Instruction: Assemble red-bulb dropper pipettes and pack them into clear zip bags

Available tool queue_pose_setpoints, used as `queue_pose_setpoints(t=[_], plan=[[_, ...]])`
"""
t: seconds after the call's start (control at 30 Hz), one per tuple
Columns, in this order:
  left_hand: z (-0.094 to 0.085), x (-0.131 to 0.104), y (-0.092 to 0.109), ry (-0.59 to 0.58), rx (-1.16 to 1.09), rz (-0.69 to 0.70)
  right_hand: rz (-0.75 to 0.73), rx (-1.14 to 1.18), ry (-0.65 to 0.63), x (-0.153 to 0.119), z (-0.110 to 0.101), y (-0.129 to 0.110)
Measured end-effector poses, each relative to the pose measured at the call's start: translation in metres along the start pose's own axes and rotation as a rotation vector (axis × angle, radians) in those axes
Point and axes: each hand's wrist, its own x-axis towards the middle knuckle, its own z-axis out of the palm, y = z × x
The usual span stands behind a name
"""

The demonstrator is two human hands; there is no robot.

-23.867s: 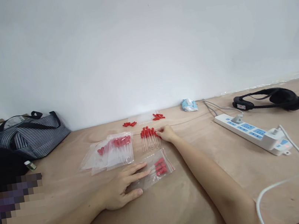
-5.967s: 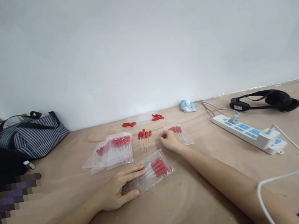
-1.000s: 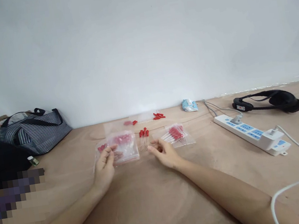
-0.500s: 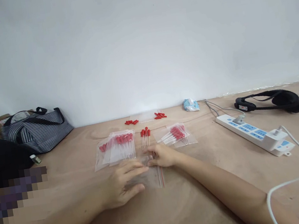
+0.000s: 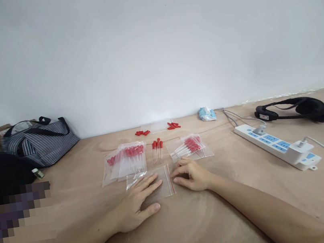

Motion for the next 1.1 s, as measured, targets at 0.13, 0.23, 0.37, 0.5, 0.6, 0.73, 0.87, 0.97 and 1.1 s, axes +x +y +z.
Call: queue_pose_setpoints(t=[0.13,0.23,0.37,0.5,0.6,0.73,0.87,0.97,1.1], plan=[[0.0,-0.001,0.0,0.038,-0.025,0.016,-0.037,-0.028,-0.032,0.002,0.003,-0.001],[-0.001,-0.001,0.001,0.044,-0.03,0.012,-0.053,-0.028,-0.023,0.002,0.003,-0.002],[-0.002,-0.001,0.002,0.03,0.0,0.008,-0.08,-0.047,-0.049,0.001,-0.001,-0.004],[-0.001,0.0,0.002,0.002,0.03,-0.008,-0.114,-0.066,-0.07,0.002,-0.003,-0.006],[-0.002,0.0,0.003,0.003,0.023,-0.005,-0.162,-0.072,-0.087,0.002,-0.003,-0.007],[-0.002,0.001,0.003,-0.011,0.022,-0.004,-0.216,-0.092,-0.116,0.002,-0.002,-0.01],[-0.002,0.001,0.003,-0.035,0.039,-0.009,-0.226,-0.07,-0.144,0.003,0.0,-0.013],[-0.002,0.0,0.005,-0.027,0.025,-0.017,-0.204,-0.032,-0.154,0.005,0.002,-0.014],[-0.007,0.0,0.006,-0.036,-0.036,-0.06,-0.15,-0.089,-0.162,0.006,0.002,-0.012]])
